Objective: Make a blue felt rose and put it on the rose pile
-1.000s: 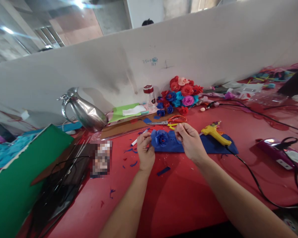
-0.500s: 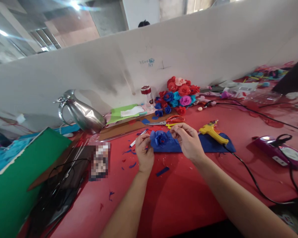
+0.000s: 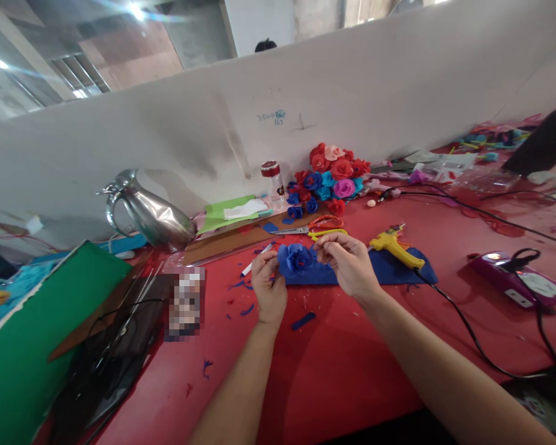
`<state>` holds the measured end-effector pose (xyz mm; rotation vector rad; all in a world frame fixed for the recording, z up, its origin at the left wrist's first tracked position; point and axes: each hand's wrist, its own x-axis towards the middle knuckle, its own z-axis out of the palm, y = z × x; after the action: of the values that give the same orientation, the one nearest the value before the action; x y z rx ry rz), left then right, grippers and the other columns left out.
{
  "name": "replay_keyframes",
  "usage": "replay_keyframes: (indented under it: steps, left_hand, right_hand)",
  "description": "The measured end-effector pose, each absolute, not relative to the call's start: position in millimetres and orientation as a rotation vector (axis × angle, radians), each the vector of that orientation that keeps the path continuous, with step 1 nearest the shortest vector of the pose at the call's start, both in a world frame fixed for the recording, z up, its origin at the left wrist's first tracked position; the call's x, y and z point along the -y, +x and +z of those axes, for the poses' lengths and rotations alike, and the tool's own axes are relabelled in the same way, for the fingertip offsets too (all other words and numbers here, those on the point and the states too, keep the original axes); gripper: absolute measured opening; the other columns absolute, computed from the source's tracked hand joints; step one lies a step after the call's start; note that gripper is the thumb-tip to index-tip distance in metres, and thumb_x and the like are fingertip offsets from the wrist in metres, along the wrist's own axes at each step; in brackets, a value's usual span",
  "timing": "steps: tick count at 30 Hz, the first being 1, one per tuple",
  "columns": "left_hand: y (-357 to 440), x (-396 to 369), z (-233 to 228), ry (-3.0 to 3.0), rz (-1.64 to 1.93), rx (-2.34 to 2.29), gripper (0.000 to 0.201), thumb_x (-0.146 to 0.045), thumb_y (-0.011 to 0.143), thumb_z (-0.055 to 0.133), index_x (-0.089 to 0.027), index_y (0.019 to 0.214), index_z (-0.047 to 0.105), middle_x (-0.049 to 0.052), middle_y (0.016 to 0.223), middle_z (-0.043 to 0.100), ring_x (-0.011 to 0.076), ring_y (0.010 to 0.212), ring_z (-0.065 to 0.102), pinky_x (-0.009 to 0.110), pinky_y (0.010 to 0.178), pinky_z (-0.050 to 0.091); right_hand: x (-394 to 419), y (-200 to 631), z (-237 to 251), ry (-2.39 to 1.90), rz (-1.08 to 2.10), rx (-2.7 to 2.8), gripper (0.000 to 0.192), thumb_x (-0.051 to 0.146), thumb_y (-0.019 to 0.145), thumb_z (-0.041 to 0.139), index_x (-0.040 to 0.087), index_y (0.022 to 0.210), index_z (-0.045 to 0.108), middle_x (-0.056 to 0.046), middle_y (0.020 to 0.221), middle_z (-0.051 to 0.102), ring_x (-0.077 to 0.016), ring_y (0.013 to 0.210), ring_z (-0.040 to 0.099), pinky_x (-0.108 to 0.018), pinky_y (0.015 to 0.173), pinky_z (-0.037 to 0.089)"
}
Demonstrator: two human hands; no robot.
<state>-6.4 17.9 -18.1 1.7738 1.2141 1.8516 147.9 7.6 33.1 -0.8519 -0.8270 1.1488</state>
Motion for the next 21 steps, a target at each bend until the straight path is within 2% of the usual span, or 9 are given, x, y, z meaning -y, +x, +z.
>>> replay_keyframes:
  steps: [10, 18, 21]
  left_hand:
    - [-7.4, -17.8, -18.1, 1.754, 1.838, -1.207, 0.019, -0.009, 0.072, 0.058, -0.02, 0.081, 0.07, 0.004, 0.085, 0.062, 0.0173, 0.084, 0.058, 0.031, 0.079, 0.047]
    - [-7.2, -17.6, -20.0, 1.738, 1.828, -1.157, 0.022, -0.008, 0.071, 0.058, -0.021, 0.083, 0.071, 0.004, 0.088, 0.062, 0.0176, 0.087, 0.057, 0.031, 0.081, 0.046]
    - [-7.3, -18.5, -19.1, 1.747, 1.817, -1.157, 0.024, -0.008, 0.071, 0.056, -0.022, 0.084, 0.072, 0.003, 0.087, 0.063, 0.0175, 0.087, 0.058, 0.032, 0.082, 0.046]
  right_hand:
    - [-7.7, 150.0, 33.5, -0.833, 1.164, 0.85, 0.019, 0.036, 0.066, 0.072, 0.02, 0.067, 0.061, 0.001, 0.063, 0.06, -0.0091, 0.051, 0.049, -0.023, 0.048, 0.036]
    - [-8.6, 152.4, 27.3, -0.844, 1.087, 0.913, 0.037, 0.038, 0.072, 0.069, 0.021, 0.053, 0.042, 0.006, 0.049, 0.035, -0.0075, 0.046, 0.027, -0.025, 0.045, 0.02]
    - [-6.2, 152.4, 29.5, -0.881, 1.073, 0.99, 0.032, 0.04, 0.073, 0.069, 0.021, 0.056, 0.05, 0.004, 0.053, 0.043, -0.009, 0.05, 0.034, -0.026, 0.048, 0.025]
